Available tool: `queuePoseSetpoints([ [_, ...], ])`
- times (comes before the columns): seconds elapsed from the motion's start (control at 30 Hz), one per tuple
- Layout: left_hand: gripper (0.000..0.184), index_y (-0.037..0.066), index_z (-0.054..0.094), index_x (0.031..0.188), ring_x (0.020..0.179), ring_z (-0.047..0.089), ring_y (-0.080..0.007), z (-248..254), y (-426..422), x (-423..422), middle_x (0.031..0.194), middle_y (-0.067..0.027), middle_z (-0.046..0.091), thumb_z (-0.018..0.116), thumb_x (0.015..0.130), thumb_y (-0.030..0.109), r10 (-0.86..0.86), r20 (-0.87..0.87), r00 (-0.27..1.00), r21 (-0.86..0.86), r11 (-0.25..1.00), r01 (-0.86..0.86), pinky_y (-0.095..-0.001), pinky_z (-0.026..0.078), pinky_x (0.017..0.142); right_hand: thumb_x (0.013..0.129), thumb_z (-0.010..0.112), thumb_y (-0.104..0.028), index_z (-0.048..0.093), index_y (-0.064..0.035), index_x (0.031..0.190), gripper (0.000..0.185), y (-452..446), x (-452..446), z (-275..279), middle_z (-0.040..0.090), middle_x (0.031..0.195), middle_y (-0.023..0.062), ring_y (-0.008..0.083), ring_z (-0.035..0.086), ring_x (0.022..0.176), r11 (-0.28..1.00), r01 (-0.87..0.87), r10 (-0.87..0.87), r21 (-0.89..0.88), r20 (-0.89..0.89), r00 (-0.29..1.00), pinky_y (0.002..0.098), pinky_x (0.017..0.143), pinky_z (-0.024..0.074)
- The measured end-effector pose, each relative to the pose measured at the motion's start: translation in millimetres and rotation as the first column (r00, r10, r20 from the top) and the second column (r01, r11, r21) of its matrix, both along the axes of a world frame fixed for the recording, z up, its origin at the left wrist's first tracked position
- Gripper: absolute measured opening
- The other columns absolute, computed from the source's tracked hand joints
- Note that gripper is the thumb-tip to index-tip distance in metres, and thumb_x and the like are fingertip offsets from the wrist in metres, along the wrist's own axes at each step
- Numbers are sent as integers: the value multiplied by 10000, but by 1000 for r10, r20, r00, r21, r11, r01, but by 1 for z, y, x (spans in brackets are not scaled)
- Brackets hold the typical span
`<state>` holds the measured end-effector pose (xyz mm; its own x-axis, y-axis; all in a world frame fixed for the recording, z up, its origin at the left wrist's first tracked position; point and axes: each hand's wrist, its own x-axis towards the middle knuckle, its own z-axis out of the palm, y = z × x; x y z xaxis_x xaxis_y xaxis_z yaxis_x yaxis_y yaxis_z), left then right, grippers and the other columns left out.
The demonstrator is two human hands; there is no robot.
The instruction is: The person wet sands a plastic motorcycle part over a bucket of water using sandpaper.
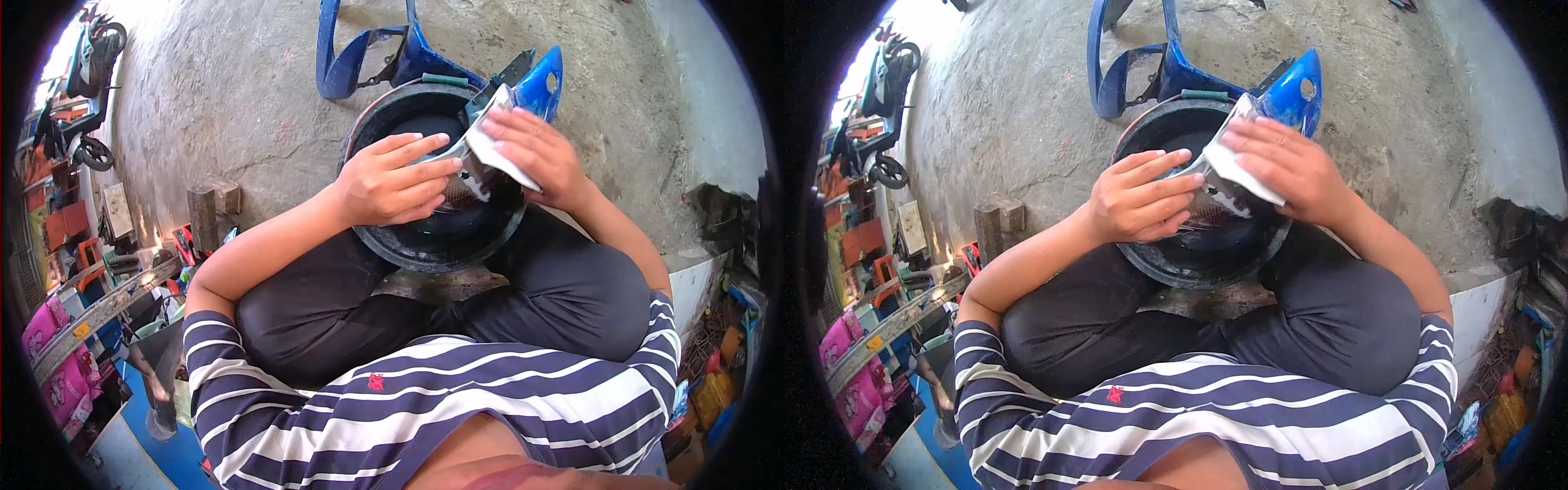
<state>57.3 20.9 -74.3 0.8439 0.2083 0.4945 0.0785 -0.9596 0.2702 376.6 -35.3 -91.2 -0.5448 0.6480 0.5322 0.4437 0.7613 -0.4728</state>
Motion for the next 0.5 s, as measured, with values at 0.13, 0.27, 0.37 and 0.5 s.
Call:
queuePoseSetpoints([
  [0.13, 161, 111, 783, 986, 1328, 720, -335, 2, 1, 1, 1311, -44, 796, 853, 862, 186, 3, -3, 1000, 6, 1000, -3, -459, 581, 1030, 920, 752, -115, 654, -21, 1278, 383, 5, 5, 1, 721, 1451, 184, 390, 644, 1431, 999, -39, 38, -27, -21, 999, 555, 1216, 474],
  [0.27, 157, 120, 786, 987, 1330, 718, -326, 3, 1, 1, 1304, -35, 799, 853, 867, 196, 13, -8, 1000, 13, 1000, -13, -455, 567, 1040, 959, 751, -133, 657, -18, 1265, 340, 8, 6, 0, 737, 1423, 184, 387, 676, 1391, 978, 201, -199, 57, -44, 979, 541, 1194, 497],
  [0.37, 158, 125, 787, 988, 1333, 716, -323, 0, -1, 0, 1314, -29, 796, 854, 868, 202, 12, -6, 1000, 17, 1000, -12, -455, 558, 1048, 954, 757, -137, 661, -10, 1257, 342, 0, 2, 0, 742, 1409, 192, 395, 682, 1380, 999, 6, -6, 44, 13, 1000, 548, 1190, 503],
  [0.5, 162, 128, 787, 992, 1334, 715, -321, 1, 0, 0, 1326, -26, 793, 855, 866, 205, 21, -10, 1000, 23, 1000, -21, -454, 555, 1048, 953, 748, -135, 645, 3, 1256, 349, 3, 4, 3, 723, 1442, 205, 413, 655, 1411, 999, -38, 36, 23, 45, 998, 572, 1207, 486],
])
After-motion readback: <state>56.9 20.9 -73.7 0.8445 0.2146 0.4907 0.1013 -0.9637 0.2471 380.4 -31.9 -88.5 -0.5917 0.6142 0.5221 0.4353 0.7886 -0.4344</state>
